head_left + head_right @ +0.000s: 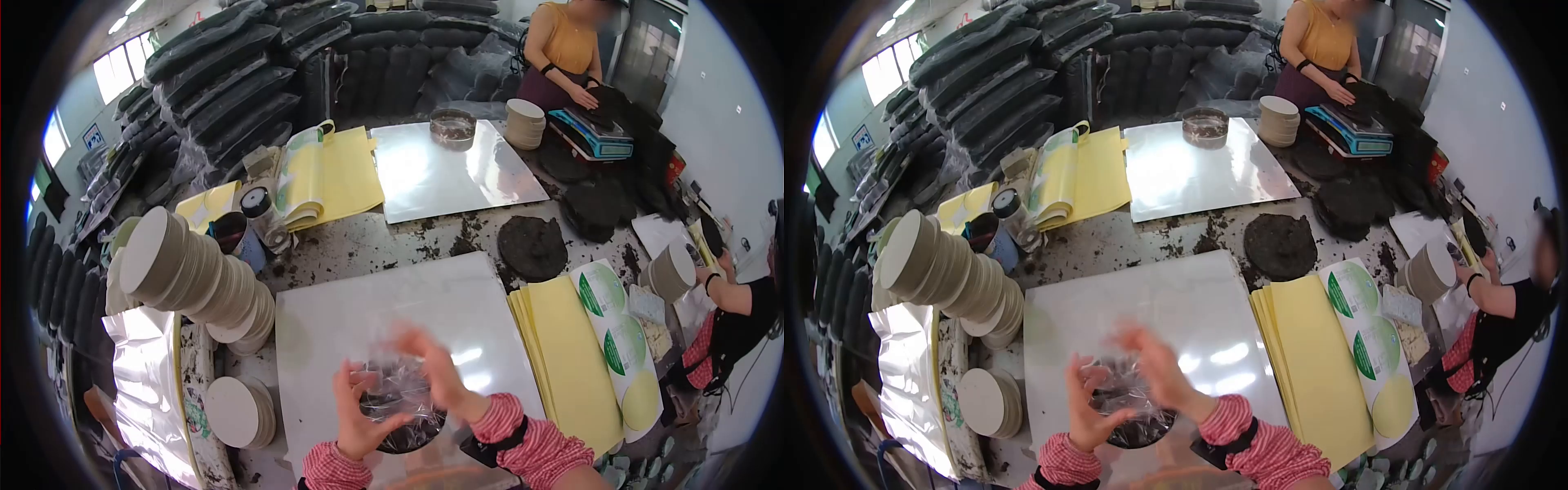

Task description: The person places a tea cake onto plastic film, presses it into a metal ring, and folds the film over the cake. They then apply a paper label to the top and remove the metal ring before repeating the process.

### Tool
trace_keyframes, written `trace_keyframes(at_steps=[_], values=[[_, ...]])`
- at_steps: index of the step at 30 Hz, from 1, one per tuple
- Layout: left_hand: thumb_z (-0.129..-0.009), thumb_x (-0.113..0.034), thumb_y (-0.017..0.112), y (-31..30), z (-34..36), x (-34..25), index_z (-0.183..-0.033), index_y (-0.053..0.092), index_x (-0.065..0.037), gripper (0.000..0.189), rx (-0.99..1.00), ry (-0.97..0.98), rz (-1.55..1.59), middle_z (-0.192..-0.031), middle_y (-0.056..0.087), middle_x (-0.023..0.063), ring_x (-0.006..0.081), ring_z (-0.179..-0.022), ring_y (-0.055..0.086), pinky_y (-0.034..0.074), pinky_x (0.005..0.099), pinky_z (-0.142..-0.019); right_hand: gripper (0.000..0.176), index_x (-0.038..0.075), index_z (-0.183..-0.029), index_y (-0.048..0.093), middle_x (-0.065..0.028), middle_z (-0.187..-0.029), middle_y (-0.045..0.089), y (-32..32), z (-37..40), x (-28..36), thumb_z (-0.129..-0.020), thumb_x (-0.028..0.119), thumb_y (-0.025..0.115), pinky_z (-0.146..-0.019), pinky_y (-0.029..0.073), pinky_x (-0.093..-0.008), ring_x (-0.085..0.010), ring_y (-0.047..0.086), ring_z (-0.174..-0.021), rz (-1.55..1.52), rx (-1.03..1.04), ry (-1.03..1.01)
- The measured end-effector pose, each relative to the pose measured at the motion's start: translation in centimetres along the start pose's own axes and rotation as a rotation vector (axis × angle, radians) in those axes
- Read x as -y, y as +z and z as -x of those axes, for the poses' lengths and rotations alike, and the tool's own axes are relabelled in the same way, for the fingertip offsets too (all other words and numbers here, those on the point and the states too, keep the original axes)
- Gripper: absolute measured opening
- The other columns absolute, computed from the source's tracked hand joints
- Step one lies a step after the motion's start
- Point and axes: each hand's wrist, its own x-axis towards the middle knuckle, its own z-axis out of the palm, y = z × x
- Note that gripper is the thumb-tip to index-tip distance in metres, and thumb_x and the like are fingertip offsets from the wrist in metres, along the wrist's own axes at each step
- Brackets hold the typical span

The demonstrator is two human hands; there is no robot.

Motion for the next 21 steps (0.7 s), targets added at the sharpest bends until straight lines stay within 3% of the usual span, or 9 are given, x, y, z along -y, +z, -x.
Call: trace_keyframes(at_steps=[1,4,5,7,9,13,15,17,21], values=[[-0.071,-0.021,0.086,-0.7,-0.6,0.3,-0.114,0.059,-0.001,0.055,0.003,0.008,-0.003,-0.115,0.053,0.0159,0.0285,-0.103,0.057,0.05,0.0425,-0.09,0.056,-0.001,-0.114,0.066,-0.0173,-0.105,0.07,0.5,0.4,0.6,-0.105,0.044,0.033,-0.086,0.052,-0.0363,-0.0257,0.068,-0.102,0.251,0.433,-0.202],[-0.076,-0.027,0.077,-3.2,-0.9,2.0,-0.097,0.064,-0.004,0.033,0.408,0.254,-0.235,-0.097,0.059,0.0115,0.0307,-0.103,0.055,0.044,0.0459,-0.096,0.059,-0.001,-0.107,0.068,-0.0136,-0.086,0.071,-0.8,3.1,-1.3,-0.105,0.047,0.034,-0.081,0.053,-0.0325,-0.0232,0.07,-0.088,0.053,0.467,0.217],[-0.076,-0.027,0.077,-2.7,-0.5,2.2,-0.097,0.064,-0.004,0.033,0.394,0.237,-0.226,-0.097,0.059,0.0115,0.0307,-0.103,0.055,0.044,0.0459,-0.096,0.053,-0.001,-0.099,0.068,-0.0104,-0.072,0.068,-0.3,3.1,-1.9,-0.104,0.043,0.04,-0.079,0.052,-0.0295,-0.0215,0.068,-0.076,-0.262,0.1,0.348],[-0.077,-0.018,0.071,-0.9,0.6,2.0,-0.091,0.065,-0.004,0.02,0.416,0.321,-0.887,-0.091,0.061,0.0094,0.0317,-0.101,0.055,0.045,0.0454,-0.092,0.02,0.002,-0.09,0.064,-0.0133,-0.081,0.068,1.2,2.8,0.3,-0.097,0.017,0.054,-0.067,0.051,-0.0312,-0.0195,0.066,-0.071,-0.043,-0.209,0.361],[-0.072,-0.008,0.067,-0.3,0.6,2.1,-0.086,0.063,-0.004,0.015,0.379,0.351,-0.96,-0.093,0.062,0.0077,0.0334,-0.098,0.056,0.046,0.0449,-0.089,0.01,0.004,-0.091,0.065,-0.0122,-0.083,0.065,2.0,4.7,0.4,-0.092,0.015,0.062,-0.068,0.051,-0.0332,-0.0252,0.064,-0.074,0.43,0.142,0.111],[-0.077,-0.021,0.07,-1.4,0.5,-0.5,-0.111,0.062,-0.001,0.04,0.409,0.235,-0.688,-0.118,0.058,0.0154,0.0362,-0.118,0.05,0.039,0.0518,-0.102,0.016,0.007,-0.086,0.064,-0.0089,-0.086,0.059,0.2,4.5,2.3,-0.078,0.015,0.075,-0.066,0.05,-0.0398,-0.0309,0.059,-0.08,0.945,0.295,-0.12],[-0.08,-0.027,0.07,-1.2,0.6,-1.2,-0.122,0.059,0.001,0.052,0.421,0.221,-0.502,-0.129,0.054,0.0186,0.0374,-0.126,0.047,0.034,0.0551,-0.108,0.015,0.008,-0.088,0.063,-0.0095,-0.084,0.058,-0.5,4.3,2.0,-0.079,0.016,0.072,-0.066,0.05,-0.0439,-0.0316,0.06,-0.08,0.957,0.367,0.003],[-0.087,-0.04,0.063,-0.4,1.4,-0.2,-0.135,0.052,0.003,0.065,0.644,0.294,-1.008,-0.141,0.048,0.0206,0.0363,-0.135,0.042,0.023,0.0589,-0.115,0.01,0.008,-0.089,0.063,-0.0118,-0.085,0.06,-0.1,4.3,1.1,-0.084,0.017,0.066,-0.067,0.051,-0.0433,-0.0321,0.063,-0.082,1.006,0.519,0.198],[-0.087,-0.042,0.062,-0.5,1.5,0.5,-0.137,0.051,0.001,0.067,0.678,0.338,-1.052,-0.144,0.047,0.0208,0.0383,-0.138,0.038,0.021,0.0587,-0.117,0.014,0.003,-0.084,0.063,-0.0168,-0.085,0.061,0.2,4.2,3.1,-0.087,0.017,0.061,-0.069,0.053,-0.0412,-0.0334,0.065,-0.083,1.023,0.614,0.059]])
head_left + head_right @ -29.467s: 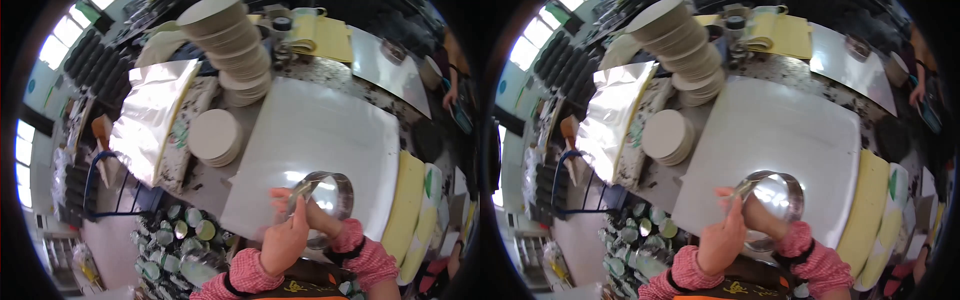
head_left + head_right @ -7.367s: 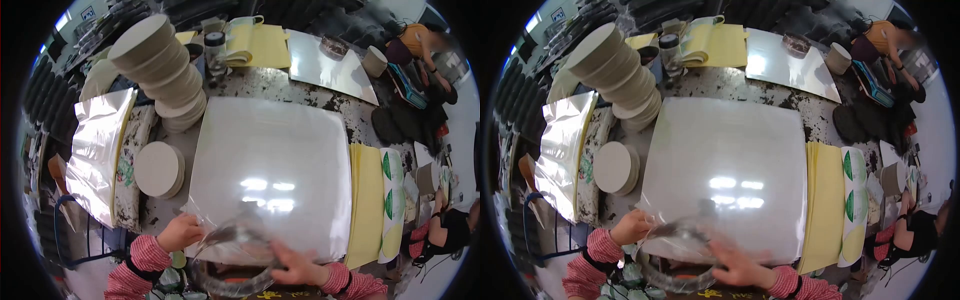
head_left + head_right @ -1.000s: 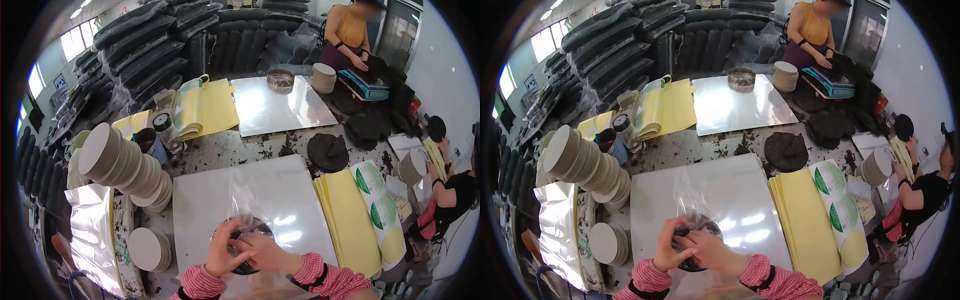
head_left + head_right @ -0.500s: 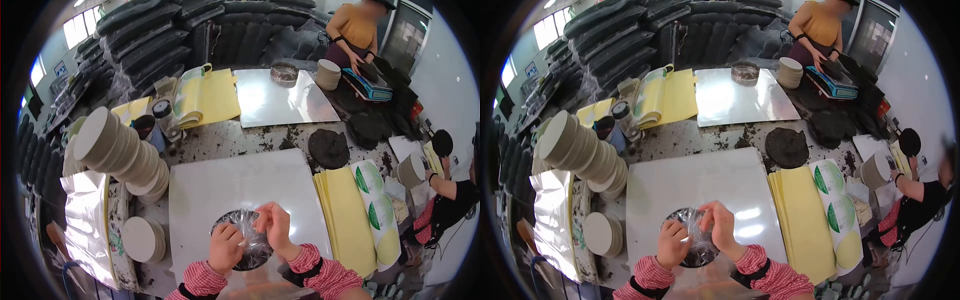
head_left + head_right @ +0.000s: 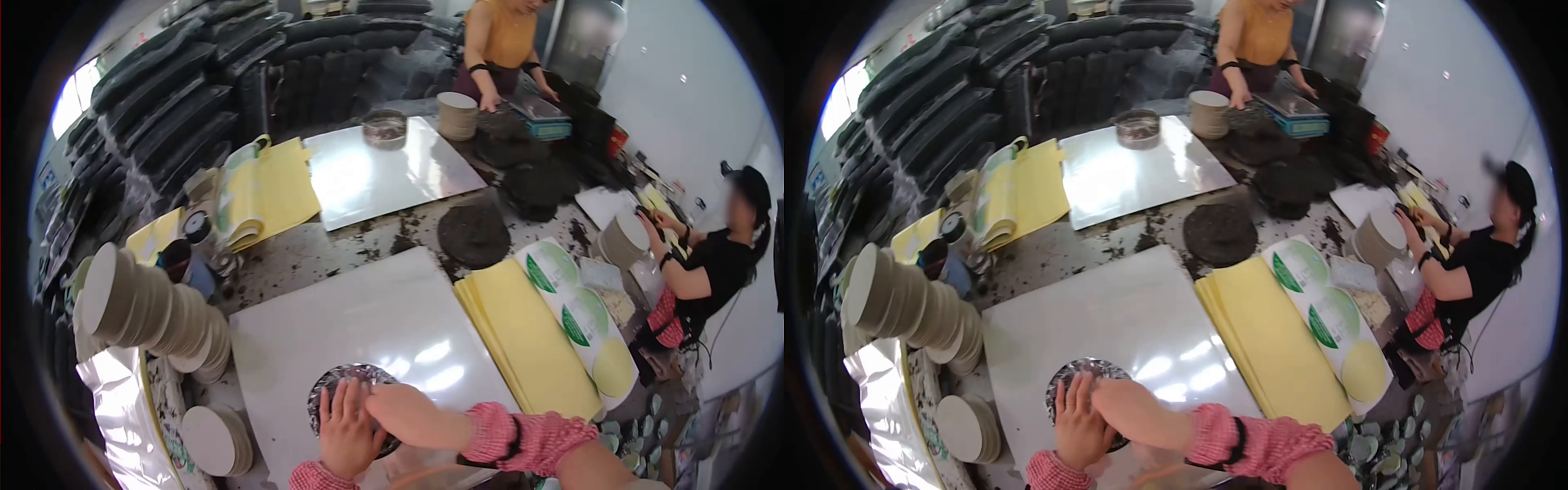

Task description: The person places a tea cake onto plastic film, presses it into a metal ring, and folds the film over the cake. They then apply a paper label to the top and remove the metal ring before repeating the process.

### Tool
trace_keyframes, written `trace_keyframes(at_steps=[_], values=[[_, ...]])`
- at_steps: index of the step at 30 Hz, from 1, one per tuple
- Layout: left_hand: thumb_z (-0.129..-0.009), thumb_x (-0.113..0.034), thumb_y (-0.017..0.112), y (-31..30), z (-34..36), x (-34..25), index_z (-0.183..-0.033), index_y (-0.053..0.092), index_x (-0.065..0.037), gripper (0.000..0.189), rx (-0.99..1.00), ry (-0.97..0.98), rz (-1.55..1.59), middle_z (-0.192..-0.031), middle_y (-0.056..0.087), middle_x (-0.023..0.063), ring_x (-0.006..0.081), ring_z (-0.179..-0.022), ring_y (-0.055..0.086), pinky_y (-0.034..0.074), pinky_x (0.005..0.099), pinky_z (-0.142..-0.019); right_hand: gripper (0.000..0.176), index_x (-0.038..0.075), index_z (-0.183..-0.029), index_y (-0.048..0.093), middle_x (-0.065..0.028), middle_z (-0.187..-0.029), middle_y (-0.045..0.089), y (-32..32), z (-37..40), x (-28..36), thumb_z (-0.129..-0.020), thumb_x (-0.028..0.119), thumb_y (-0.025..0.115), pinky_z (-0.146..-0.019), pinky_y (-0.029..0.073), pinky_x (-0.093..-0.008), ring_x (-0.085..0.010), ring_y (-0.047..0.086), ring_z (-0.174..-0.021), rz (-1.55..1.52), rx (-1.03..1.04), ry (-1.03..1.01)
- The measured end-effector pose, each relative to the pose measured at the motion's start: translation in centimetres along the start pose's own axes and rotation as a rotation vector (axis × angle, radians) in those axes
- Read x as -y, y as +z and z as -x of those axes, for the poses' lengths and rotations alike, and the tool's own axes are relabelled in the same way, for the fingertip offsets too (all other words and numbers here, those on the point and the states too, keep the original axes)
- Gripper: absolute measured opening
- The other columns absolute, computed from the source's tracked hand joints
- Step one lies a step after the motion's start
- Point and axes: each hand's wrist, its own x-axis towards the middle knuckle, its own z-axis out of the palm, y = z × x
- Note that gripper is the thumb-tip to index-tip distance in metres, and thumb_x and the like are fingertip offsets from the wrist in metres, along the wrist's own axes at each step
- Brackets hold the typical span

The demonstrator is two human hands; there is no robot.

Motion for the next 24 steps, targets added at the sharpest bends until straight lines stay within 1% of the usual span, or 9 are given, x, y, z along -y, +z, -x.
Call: trace_keyframes(at_steps=[4,6,9,10,12,15,18,22,24], values=[[-0.085,-0.036,0.064,0.0,-0.2,-0.1,-0.14,0.05,-0.003,0.066,0.051,-0.025,-0.003,-0.147,0.041,0.0239,0.0419,-0.14,0.034,0.018,0.0582,-0.117,0.011,0.002,-0.081,0.065,-0.0151,-0.084,0.063,1.7,-0.1,-2.5,-0.084,0.013,0.065,-0.071,0.053,-0.0384,-0.032,0.064,-0.083,0.071,0.062,0.092],[-0.083,-0.032,0.067,-0.2,-0.2,0.1,-0.14,0.051,-0.004,0.065,0.068,-0.002,0.001,-0.147,0.04,0.0245,0.0427,-0.14,0.033,0.018,0.059,-0.118,0.005,0.003,-0.08,0.067,-0.0123,-0.083,0.064,-0.9,3.2,-5.8,-0.08,0.008,0.069,-0.07,0.052,-0.036,-0.0298,0.064,-0.08,-0.398,-0.285,0.103],[-0.08,-0.029,0.07,-0.4,-0.3,-0.4,-0.142,0.051,-0.007,0.068,0.078,-0.014,-0.014,-0.148,0.038,0.0245,0.0437,-0.141,0.032,0.017,0.0606,-0.117,0.005,0.005,-0.079,0.065,-0.0122,-0.086,0.062,-6.3,13.2,-16.1,-0.076,0.005,0.068,-0.066,0.051,-0.041,-0.033,0.062,-0.075,0.186,-0.725,0.432],[-0.08,-0.029,0.07,-0.4,-0.3,-0.5,-0.142,0.051,-0.007,0.068,0.08,0.0,-0.006,-0.148,0.038,0.0245,0.0438,-0.141,0.032,0.017,0.0606,-0.117,0.006,0.006,-0.08,0.065,-0.0108,-0.085,0.062,-7.3,17.6,-19.1,-0.076,0.005,0.07,-0.068,0.052,-0.0416,-0.0319,0.063,-0.078,0.419,-0.656,0.6],[-0.08,-0.028,0.07,-0.3,-0.2,-0.4,-0.141,0.05,-0.007,0.068,0.083,-0.008,-0.031,-0.147,0.038,0.025,0.0439,-0.14,0.032,0.018,0.0605,-0.117,0.011,0.005,-0.086,0.068,-0.01,-0.091,0.066,-8.2,24.3,-22.2,-0.075,0.005,0.07,-0.075,0.054,-0.0403,-0.0306,0.065,-0.088,0.644,-0.601,0.652],[-0.08,-0.026,0.069,-0.6,-0.3,-0.7,-0.141,0.05,-0.006,0.067,0.093,-0.021,-0.021,-0.147,0.037,0.0254,0.0444,-0.14,0.031,0.018,0.0607,-0.117,0.019,0.004,-0.094,0.07,-0.0099,-0.102,0.069,-7.9,25.8,-23.0,-0.075,0.005,0.07,-0.084,0.055,-0.0396,-0.0301,0.066,-0.1,0.748,-0.687,0.474],[-0.08,-0.025,0.069,-0.8,-0.2,-0.8,-0.14,0.051,-0.005,0.066,0.1,-0.016,-0.03,-0.147,0.038,0.0254,0.0449,-0.14,0.031,0.018,0.0607,-0.117,0.026,0.003,-0.1,0.071,-0.0109,-0.112,0.07,-6.3,25.9,-25.4,-0.074,0.006,0.071,-0.088,0.055,-0.0389,-0.0292,0.066,-0.105,0.841,-0.727,0.497],[-0.08,-0.024,0.069,-0.9,-0.3,-0.8,-0.14,0.051,-0.005,0.066,0.079,-0.022,-0.007,-0.147,0.038,0.0252,0.0453,-0.139,0.032,0.019,0.0601,-0.117,0.024,0.003,-0.101,0.071,-0.0131,-0.104,0.071,-7.0,25.6,-24.8,-0.077,0.006,0.071,-0.082,0.056,-0.0385,-0.0317,0.069,-0.095,0.88,-0.71,0.458],[-0.08,-0.024,0.069,-0.7,-0.5,-0.9,-0.14,0.051,-0.005,0.066,0.07,-0.018,-0.017,-0.147,0.038,0.0251,0.0455,-0.139,0.032,0.019,0.0598,-0.117,0.019,0.002,-0.1,0.073,-0.0138,-0.092,0.072,-8.1,26.2,-25.0,-0.082,0.007,0.072,-0.076,0.056,-0.0337,-0.0252,0.071,-0.081,0.431,-0.771,0.725]])
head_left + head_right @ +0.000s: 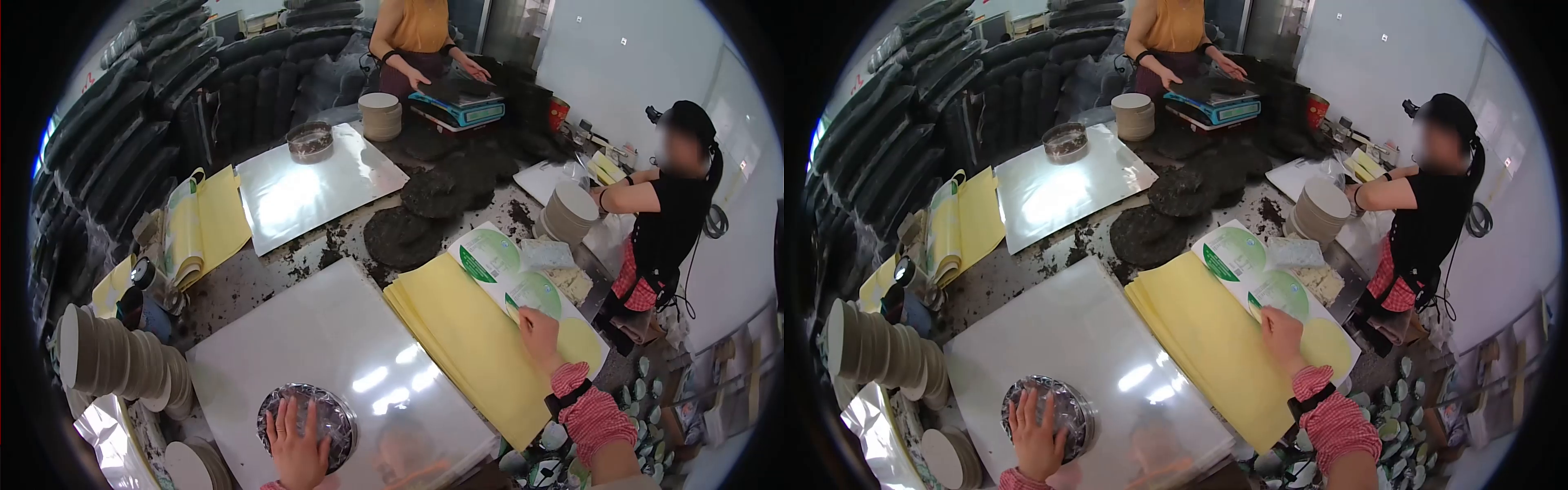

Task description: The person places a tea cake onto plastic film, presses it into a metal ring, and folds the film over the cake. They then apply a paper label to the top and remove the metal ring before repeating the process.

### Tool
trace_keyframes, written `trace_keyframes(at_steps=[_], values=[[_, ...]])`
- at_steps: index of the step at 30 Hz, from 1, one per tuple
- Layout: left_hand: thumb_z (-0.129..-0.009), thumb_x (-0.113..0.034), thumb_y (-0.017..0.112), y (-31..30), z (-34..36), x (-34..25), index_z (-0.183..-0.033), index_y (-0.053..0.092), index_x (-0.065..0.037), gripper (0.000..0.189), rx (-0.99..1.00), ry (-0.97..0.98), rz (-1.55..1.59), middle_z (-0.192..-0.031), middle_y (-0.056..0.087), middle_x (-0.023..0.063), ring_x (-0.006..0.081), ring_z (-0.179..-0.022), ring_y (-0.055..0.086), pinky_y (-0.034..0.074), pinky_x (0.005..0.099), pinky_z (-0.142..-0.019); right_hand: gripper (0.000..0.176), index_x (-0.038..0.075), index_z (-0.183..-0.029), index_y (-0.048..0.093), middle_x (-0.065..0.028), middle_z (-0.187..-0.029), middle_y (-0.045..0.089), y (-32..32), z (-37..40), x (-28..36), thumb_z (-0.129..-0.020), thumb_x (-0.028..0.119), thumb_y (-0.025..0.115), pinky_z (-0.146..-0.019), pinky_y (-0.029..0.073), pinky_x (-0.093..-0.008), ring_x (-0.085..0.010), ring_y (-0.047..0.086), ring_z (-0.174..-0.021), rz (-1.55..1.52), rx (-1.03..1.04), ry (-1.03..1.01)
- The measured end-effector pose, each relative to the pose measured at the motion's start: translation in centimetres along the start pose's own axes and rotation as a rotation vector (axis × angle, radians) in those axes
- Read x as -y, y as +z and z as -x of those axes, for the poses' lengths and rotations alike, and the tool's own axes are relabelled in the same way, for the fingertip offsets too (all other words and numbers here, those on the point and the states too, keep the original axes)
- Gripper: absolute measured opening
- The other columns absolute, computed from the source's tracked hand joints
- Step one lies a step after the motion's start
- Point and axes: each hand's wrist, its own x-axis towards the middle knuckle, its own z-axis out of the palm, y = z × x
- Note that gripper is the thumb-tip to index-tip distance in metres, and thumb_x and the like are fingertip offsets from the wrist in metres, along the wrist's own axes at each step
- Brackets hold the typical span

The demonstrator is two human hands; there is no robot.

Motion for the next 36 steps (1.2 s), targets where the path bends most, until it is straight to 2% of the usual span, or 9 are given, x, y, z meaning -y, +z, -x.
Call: trace_keyframes(at_steps=[8,12,14,16,22,25,26,28,36], values=[[-0.086,-0.039,0.067,-0.4,0.2,0.1,-0.139,0.054,-0.009,0.063,-0.101,-0.042,0.096,-0.146,0.044,0.0217,0.0425,-0.141,0.032,0.021,0.058,-0.117,0.031,0.0,-0.119,0.066,-0.0044,-0.096,0.07,-20.4,-9.5,0.6,-0.101,0.024,0.058,-0.078,0.052,-0.0282,-0.0126,0.063,-0.078,-0.508,-0.695,0.364],[-0.086,-0.038,0.067,0.6,0.5,0.7,-0.137,0.054,-0.008,0.061,-0.027,-0.013,0.032,-0.147,0.044,0.0172,0.0424,-0.142,0.03,0.021,0.0572,-0.117,0.04,-0.002,-0.137,0.051,-0.0131,-0.136,0.054,-1.0,1.7,6.7,-0.1,0.013,0.048,-0.09,0.051,-0.0322,-0.0187,0.057,-0.112,-0.842,-0.055,0.248],[-0.091,-0.043,0.061,0.5,0.3,0.9,-0.133,0.059,-0.009,0.054,-0.029,0.037,-0.017,-0.145,0.048,0.0125,0.0385,-0.143,0.032,0.022,0.0561,-0.117,0.066,-0.005,-0.143,0.043,-0.0289,-0.144,0.045,1.8,5.6,24.1,-0.089,0.026,0.066,-0.112,0.037,-0.0466,-0.0422,0.043,-0.136,-0.467,0.502,-0.475],[-0.095,-0.035,0.058,1.7,0.9,2.0,-0.136,0.056,-0.011,0.048,-0.077,0.037,0.394,-0.146,0.049,0.0106,0.0313,-0.14,0.039,0.026,0.0499,-0.117,0.081,-0.007,-0.139,0.046,-0.0267,-0.142,0.048,1.3,6.5,30.1,-0.087,0.052,0.065,-0.111,0.038,-0.0471,-0.039,0.047,-0.133,-0.493,0.436,-0.879],[-0.097,-0.031,0.054,7.7,2.5,3.6,-0.145,0.046,-0.011,0.052,-0.045,0.075,0.486,-0.146,0.049,0.0101,0.0299,-0.135,0.044,0.032,0.0478,-0.115,0.09,-0.009,-0.138,0.045,-0.0259,-0.141,0.048,0.3,6.8,33.9,-0.083,0.059,0.065,-0.111,0.033,-0.056,-0.0389,0.045,-0.134,-0.261,0.608,-0.897],[-0.096,-0.027,0.057,6.7,2.5,2.0,-0.139,0.051,-0.008,0.047,-0.038,-0.442,2.257,-0.14,0.052,0.0154,0.0286,-0.134,0.046,0.037,0.0454,-0.112,0.091,-0.008,-0.145,0.035,-0.0286,-0.148,0.039,1.0,5.7,36.4,-0.088,0.057,0.062,-0.117,0.021,-0.0581,-0.0383,0.038,-0.14,-0.668,0.749,-0.718],[-0.096,-0.027,0.057,5.3,2.2,2.0,-0.139,0.051,-0.008,0.047,-0.022,-0.444,2.253,-0.14,0.052,0.0154,0.0286,-0.134,0.046,0.037,0.0454,-0.112,0.091,-0.008,-0.145,0.035,-0.0286,-0.148,0.039,2.7,5.9,36.7,-0.088,0.057,0.062,-0.117,0.021,-0.0581,-0.0383,0.038,-0.14,-0.669,0.744,-0.706],[-0.091,-0.011,0.063,1.4,1.8,2.7,-0.133,0.055,-0.005,0.044,-0.107,0.057,0.723,-0.135,0.056,0.016,0.0288,-0.129,0.052,0.04,0.043,-0.108,0.091,-0.01,-0.148,0.029,-0.0282,-0.153,0.032,5.7,6.0,37.3,-0.091,0.053,0.06,-0.118,0.018,-0.0573,-0.0389,0.032,-0.144,-0.935,0.832,-0.578],[-0.087,0.003,0.063,1.5,4.8,4.9,-0.116,0.061,0.001,0.03,-0.51,-0.614,0.961,-0.114,0.067,0.0172,0.0256,-0.104,0.068,0.052,0.0321,-0.089,0.073,0.019,-0.153,0.036,-0.0208,-0.158,0.028,5.4,7.3,38.5,-0.093,0.056,0.053,-0.113,0.014,-0.0691,-0.0416,0.022,-0.147,-0.351,0.725,-0.997]])
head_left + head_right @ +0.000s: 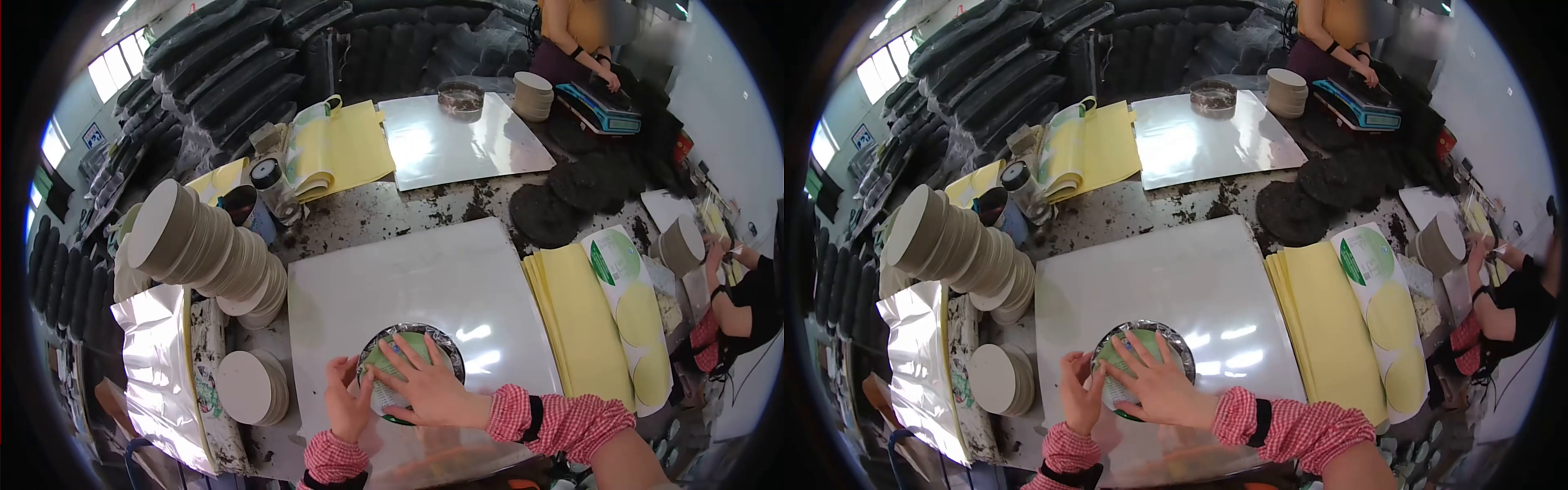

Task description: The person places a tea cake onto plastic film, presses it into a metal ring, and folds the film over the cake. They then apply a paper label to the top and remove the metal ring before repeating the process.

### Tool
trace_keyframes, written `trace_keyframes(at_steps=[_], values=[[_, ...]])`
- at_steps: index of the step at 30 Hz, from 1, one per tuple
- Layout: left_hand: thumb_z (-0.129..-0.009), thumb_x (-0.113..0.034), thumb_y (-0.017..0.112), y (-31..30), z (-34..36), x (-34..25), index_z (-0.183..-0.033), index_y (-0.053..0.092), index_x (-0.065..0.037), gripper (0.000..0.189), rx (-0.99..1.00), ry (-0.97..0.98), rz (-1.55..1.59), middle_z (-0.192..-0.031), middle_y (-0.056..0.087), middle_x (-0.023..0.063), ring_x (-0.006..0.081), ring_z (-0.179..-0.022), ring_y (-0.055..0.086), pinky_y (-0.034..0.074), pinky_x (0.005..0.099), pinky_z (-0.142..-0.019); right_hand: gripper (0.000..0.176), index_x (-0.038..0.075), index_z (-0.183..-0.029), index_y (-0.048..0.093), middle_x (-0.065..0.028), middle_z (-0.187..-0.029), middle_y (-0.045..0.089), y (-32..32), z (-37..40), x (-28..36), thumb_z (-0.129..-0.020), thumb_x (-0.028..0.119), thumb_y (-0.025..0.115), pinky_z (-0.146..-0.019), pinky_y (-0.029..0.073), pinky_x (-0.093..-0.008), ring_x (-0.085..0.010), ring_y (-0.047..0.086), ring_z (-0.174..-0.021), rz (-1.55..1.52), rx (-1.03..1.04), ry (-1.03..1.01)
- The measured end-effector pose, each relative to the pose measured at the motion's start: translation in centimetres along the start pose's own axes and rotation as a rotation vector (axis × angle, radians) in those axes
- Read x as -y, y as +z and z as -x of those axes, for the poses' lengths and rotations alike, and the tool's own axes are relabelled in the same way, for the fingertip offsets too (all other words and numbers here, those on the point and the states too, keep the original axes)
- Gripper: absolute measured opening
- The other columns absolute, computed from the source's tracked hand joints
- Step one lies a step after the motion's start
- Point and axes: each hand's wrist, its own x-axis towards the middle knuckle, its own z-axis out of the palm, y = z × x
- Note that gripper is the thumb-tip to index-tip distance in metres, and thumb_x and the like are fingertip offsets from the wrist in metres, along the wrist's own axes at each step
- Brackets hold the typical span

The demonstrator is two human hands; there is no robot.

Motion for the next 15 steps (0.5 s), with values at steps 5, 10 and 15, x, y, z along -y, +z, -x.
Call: trace_keyframes(at_steps=[5,10,15], values=[[-0.083,0.001,0.067,0.4,1.1,-5.6,-0.101,0.068,0.002,0.018,0.007,0.211,-0.27,-0.102,0.073,0.0133,0.0214,-0.09,0.073,0.056,0.0283,-0.078,0.073,0.021,-0.152,0.04,-0.0215,-0.158,0.027,0.6,0.7,0.2,-0.091,0.057,0.055,-0.111,0.017,-0.0707,-0.0434,0.024,-0.147,0.024,-0.014,0.053],[-0.076,-0.004,0.069,4.9,5.7,-10.6,-0.102,0.072,-0.003,0.026,0.071,0.876,-0.45,-0.1,0.074,0.008,0.0193,-0.091,0.074,0.059,0.0295,-0.072,0.09,0.015,-0.152,0.036,-0.0243,-0.154,0.032,-0.7,1.6,-1.2,-0.081,0.06,0.068,-0.108,0.027,-0.0688,-0.0427,0.028,-0.145,0.061,-0.076,-0.045],[-0.074,-0.006,0.073,4.0,8.8,-11.5,-0.1,0.073,-0.005,0.026,0.011,0.782,-0.544,-0.098,0.074,0.0068,0.0194,-0.089,0.074,0.059,0.0293,-0.068,0.088,-0.004,-0.144,0.039,-0.0258,-0.145,0.043,-0.9,1.4,-2.1,-0.084,0.049,0.072,-0.113,0.035,-0.0473,-0.0417,0.04,-0.138,-0.419,-0.258,0.357]])
